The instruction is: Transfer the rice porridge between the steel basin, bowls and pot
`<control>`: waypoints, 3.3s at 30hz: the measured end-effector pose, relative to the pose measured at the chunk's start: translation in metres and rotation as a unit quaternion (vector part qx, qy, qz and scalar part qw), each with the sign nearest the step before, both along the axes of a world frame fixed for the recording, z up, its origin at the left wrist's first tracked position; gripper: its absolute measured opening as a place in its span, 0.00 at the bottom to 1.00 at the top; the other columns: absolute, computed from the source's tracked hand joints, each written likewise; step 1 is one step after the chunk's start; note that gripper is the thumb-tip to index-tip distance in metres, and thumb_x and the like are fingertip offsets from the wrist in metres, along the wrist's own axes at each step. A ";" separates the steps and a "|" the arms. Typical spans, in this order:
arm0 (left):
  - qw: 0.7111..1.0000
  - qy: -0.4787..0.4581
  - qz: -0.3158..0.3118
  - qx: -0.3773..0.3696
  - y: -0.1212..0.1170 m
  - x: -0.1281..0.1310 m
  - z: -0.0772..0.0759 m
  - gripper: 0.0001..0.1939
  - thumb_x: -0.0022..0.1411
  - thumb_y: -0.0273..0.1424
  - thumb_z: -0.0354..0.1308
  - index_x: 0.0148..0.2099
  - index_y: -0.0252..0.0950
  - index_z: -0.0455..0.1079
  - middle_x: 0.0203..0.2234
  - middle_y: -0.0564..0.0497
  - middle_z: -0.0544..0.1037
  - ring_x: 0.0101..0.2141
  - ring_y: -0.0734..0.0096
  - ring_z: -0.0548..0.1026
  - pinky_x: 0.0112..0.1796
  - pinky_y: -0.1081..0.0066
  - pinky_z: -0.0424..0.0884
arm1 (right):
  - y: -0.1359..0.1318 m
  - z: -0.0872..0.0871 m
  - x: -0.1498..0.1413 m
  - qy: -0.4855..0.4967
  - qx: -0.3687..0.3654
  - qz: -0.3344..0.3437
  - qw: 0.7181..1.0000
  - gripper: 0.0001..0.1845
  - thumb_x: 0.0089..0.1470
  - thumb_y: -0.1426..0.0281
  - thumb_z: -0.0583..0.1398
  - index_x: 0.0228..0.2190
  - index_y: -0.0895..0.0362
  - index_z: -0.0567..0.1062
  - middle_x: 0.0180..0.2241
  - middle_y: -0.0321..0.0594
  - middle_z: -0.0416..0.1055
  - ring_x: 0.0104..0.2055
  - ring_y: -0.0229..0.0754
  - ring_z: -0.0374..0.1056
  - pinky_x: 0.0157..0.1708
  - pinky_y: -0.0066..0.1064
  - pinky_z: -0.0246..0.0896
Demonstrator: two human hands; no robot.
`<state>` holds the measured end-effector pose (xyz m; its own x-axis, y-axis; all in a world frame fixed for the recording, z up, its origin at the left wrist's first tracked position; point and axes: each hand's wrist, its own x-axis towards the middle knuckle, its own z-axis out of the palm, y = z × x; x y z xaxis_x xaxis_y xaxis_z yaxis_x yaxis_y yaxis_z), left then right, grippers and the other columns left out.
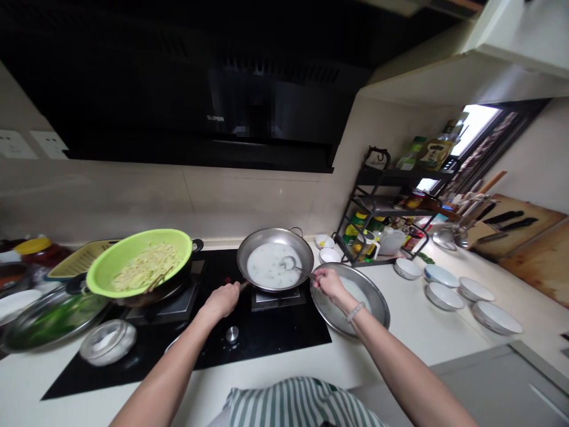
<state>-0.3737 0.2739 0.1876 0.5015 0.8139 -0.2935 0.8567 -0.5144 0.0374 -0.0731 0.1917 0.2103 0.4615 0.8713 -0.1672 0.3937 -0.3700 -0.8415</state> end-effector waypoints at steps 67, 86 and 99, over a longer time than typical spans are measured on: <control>1.000 0.019 0.002 0.005 0.003 -0.001 -0.004 0.16 0.61 0.24 0.46 0.51 0.32 0.63 0.43 0.35 0.76 0.44 0.54 0.77 0.39 0.63 0.71 | -0.078 0.048 0.061 0.312 0.043 -0.075 0.946 0.13 0.36 0.79 0.57 0.31 0.63 0.73 0.13 0.32 0.63 0.12 0.26 0.45 0.11 0.18 0.34; 1.000 0.021 -0.006 -0.003 0.004 -0.003 -0.005 0.15 0.62 0.25 0.46 0.51 0.30 0.63 0.43 0.35 0.76 0.43 0.52 0.77 0.39 0.61 0.70 | -0.176 -0.053 0.117 -0.422 -0.032 -0.048 0.905 0.22 0.53 0.75 0.48 0.46 0.64 0.74 0.33 0.51 0.78 0.31 0.47 0.74 0.32 0.34 0.64; 1.000 0.028 -0.011 -0.003 0.006 -0.003 -0.009 0.17 0.61 0.25 0.46 0.52 0.31 0.62 0.44 0.34 0.75 0.44 0.53 0.76 0.40 0.61 0.71 | -0.177 -0.054 0.106 -0.053 0.026 -0.216 0.975 0.14 0.47 0.70 0.54 0.36 0.59 0.73 0.18 0.37 0.68 0.18 0.40 0.63 0.18 0.30 0.56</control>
<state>-0.3769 0.2802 0.1788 0.5021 0.8010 -0.3261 0.8458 -0.5334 -0.0079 0.0331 0.0146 0.1561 0.7998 0.5973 -0.0594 0.2962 -0.4788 -0.8265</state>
